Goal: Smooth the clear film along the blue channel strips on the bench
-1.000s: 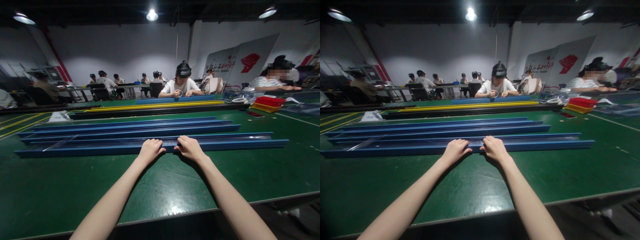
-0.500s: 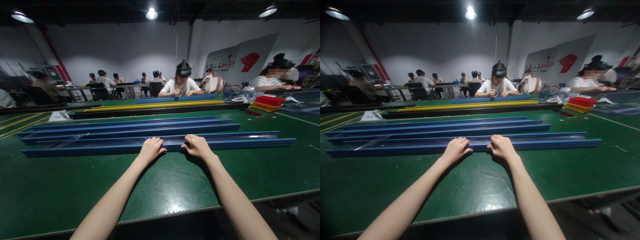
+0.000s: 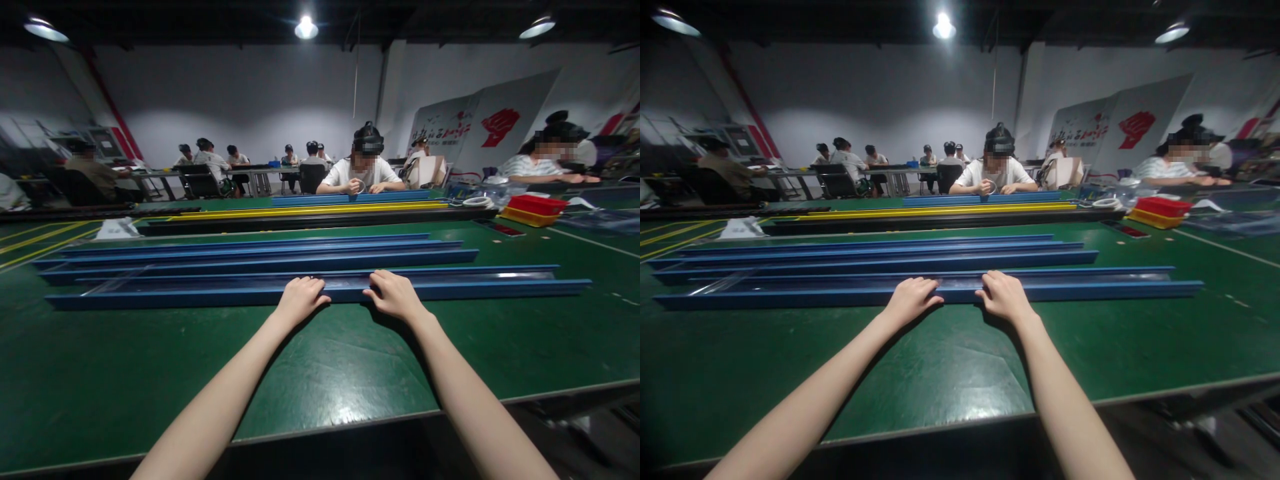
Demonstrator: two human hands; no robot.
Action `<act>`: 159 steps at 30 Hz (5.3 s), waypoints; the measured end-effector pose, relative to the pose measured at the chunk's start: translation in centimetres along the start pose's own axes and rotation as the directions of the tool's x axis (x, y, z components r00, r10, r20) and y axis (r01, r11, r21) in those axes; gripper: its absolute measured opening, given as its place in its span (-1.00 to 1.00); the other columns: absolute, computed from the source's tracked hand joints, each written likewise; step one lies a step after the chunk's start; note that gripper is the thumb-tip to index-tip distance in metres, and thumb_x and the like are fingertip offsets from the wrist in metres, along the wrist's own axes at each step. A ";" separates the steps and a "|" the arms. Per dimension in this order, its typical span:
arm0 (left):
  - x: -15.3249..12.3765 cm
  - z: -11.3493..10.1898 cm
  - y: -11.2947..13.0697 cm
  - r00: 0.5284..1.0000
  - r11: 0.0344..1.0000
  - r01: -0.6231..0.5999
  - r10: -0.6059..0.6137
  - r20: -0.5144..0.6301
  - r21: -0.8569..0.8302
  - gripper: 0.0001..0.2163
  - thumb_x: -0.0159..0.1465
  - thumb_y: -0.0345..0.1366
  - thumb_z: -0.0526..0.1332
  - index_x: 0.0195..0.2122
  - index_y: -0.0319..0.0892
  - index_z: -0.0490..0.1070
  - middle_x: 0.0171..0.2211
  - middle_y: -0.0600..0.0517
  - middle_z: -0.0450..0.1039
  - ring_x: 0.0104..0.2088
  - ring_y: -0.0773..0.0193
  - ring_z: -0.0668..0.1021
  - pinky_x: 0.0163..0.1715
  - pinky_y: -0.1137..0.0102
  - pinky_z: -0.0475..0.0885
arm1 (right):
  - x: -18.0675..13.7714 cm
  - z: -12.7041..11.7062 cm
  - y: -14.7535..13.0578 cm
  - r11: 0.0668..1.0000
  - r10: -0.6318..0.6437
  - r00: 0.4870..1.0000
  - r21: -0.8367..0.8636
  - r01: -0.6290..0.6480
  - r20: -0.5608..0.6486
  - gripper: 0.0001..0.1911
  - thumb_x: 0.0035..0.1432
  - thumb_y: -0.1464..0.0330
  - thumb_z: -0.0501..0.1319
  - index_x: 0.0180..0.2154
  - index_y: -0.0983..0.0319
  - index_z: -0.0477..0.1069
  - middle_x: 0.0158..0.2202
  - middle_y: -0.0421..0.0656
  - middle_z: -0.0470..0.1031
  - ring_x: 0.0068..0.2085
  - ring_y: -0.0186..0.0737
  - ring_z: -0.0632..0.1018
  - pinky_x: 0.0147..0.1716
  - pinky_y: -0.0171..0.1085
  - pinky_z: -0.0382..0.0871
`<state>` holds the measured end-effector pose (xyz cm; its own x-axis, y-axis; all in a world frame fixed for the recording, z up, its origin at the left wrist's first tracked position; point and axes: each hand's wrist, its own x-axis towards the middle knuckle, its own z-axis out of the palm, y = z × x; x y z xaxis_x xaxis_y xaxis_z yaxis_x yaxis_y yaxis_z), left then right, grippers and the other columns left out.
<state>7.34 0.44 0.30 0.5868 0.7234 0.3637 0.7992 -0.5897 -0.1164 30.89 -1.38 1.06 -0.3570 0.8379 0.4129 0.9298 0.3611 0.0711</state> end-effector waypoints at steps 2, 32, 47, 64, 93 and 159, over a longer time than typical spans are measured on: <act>0.0 0.0 0.0 1.000 1.000 0.004 -0.005 0.010 0.010 -0.71 0.21 -0.06 0.07 -0.25 -0.18 0.35 -0.28 -0.01 0.48 -0.24 0.19 0.47 -0.32 0.38 0.25 | 0.0 0.0 0.0 1.000 0.003 1.000 0.001 -0.003 0.008 -0.80 0.12 0.23 0.05 -0.41 0.22 0.30 -0.34 -0.12 0.42 -0.29 -0.23 0.41 -0.38 -0.33 0.11; 0.4 -1.0 0.4 0.983 0.993 0.121 -0.121 0.139 0.014 -0.68 0.21 -0.01 0.04 -0.21 -0.17 0.25 -0.31 -0.06 0.51 -0.29 0.12 0.54 -0.42 0.42 0.31 | 0.0 -0.3 -0.1 0.999 0.014 1.000 0.028 -0.015 0.015 -0.81 0.10 0.24 0.07 -0.41 0.23 0.31 -0.33 -0.12 0.42 -0.29 -0.24 0.40 -0.40 -0.34 0.10; 0.4 -1.2 0.5 0.977 0.989 0.149 -0.148 0.156 0.006 -0.68 0.21 0.01 0.02 -0.23 -0.15 0.26 -0.32 -0.06 0.50 -0.28 0.14 0.53 -0.39 0.42 0.32 | 0.1 -0.4 -0.1 1.000 0.016 1.000 0.026 -0.016 0.025 -0.80 0.11 0.23 0.06 -0.40 0.22 0.31 -0.32 -0.12 0.42 -0.28 -0.24 0.40 -0.39 -0.34 0.12; 0.3 -1.3 0.7 0.976 0.987 0.161 -0.160 0.148 0.005 -0.69 0.21 -0.01 0.05 -0.23 -0.16 0.26 -0.32 -0.06 0.48 -0.28 0.16 0.52 -0.39 0.43 0.32 | 0.1 -0.3 -0.3 0.999 -0.017 1.000 0.037 0.016 0.021 -0.71 0.15 0.15 -0.01 -0.37 0.22 0.31 -0.34 -0.12 0.43 -0.28 -0.24 0.42 -0.35 -0.34 0.14; 0.0 -0.6 -0.3 1.000 0.999 0.014 -0.014 0.011 -0.029 -0.71 0.21 -0.05 0.06 -0.32 -0.19 0.33 -0.33 -0.05 0.46 -0.29 0.21 0.49 -0.33 0.40 0.29 | 1.0 0.1 -1.2 0.999 -0.050 0.999 -0.010 0.050 0.003 -0.75 0.10 0.20 0.09 -0.49 0.23 0.34 -0.43 -0.15 0.45 -0.39 -0.28 0.43 -0.49 -0.31 -0.01; 0.2 0.3 -0.3 1.000 1.000 -0.009 0.009 0.008 -0.011 -0.74 0.19 -0.09 0.12 -0.24 -0.17 0.36 -0.25 -0.01 0.48 -0.21 0.21 0.44 -0.24 0.37 0.30 | 0.2 0.0 0.1 1.000 -0.022 0.998 0.014 0.023 -0.065 -0.78 0.09 0.24 0.10 -0.49 0.24 0.31 -0.42 -0.14 0.42 -0.38 -0.27 0.39 -0.47 -0.34 0.05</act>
<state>7.25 0.84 0.17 0.5950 0.7211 0.3549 0.7925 -0.5999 -0.1097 30.93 -1.19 1.09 -0.3705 0.8017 0.4690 0.9201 0.3858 0.0675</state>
